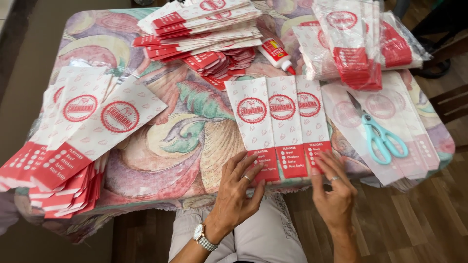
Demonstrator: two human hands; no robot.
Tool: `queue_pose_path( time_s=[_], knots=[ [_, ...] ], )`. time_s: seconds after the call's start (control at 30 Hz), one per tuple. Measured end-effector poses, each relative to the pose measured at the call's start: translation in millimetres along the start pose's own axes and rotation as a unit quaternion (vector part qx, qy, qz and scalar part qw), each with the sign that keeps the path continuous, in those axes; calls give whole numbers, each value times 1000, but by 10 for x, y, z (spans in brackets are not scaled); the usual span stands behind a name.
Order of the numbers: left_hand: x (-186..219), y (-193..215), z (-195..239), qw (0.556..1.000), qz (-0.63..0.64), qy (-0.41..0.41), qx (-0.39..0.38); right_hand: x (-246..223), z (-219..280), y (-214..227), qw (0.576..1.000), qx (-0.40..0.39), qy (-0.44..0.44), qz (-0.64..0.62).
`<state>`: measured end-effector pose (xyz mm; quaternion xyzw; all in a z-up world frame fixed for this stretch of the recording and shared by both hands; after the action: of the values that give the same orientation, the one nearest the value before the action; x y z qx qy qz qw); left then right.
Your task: Organizing and folding printed paper bags for food packaging.
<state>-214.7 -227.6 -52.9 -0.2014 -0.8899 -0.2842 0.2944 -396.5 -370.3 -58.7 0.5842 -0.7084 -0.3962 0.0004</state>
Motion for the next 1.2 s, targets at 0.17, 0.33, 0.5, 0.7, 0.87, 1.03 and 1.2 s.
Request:
queue_pose_path(
  time_s=[0.17,0.33,0.5,0.7,0.87,1.03,1.2],
  knots=[
    [-618,876,98,973,-220,-12,73,75,13,71,999,-2,-5,44],
    [-1249,2199,108,822,-547,146,65,-91,-71,141,998,26,18,45],
    [-1070,1781,177,746,-654,117,-42,-142,-109,127,999,29,4,42],
    [-723,615,66,900,-407,82,-137,-360,-188,-58,1000,-16,14,0],
    [-790,440,17,930,-332,94,-128,-545,-146,-409,995,-67,66,-42],
    [-821,240,45,925,-350,89,-117,-665,-1,-689,988,-94,112,-47],
    [-626,-56,-107,925,-363,44,-104,-704,-24,-698,988,-93,117,-30]
  ],
)
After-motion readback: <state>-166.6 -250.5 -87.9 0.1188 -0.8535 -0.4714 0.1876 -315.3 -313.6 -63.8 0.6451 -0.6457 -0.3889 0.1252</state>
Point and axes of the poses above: each hand's wrist, its own z-axis away from the middle knuckle, its own y-axis out of the back of the hand, x = y × z, the point moved 7 cm from there along -z, towards the middle knuckle, and after that the axes turned 6 degrees about x, right-handed, at the moved point
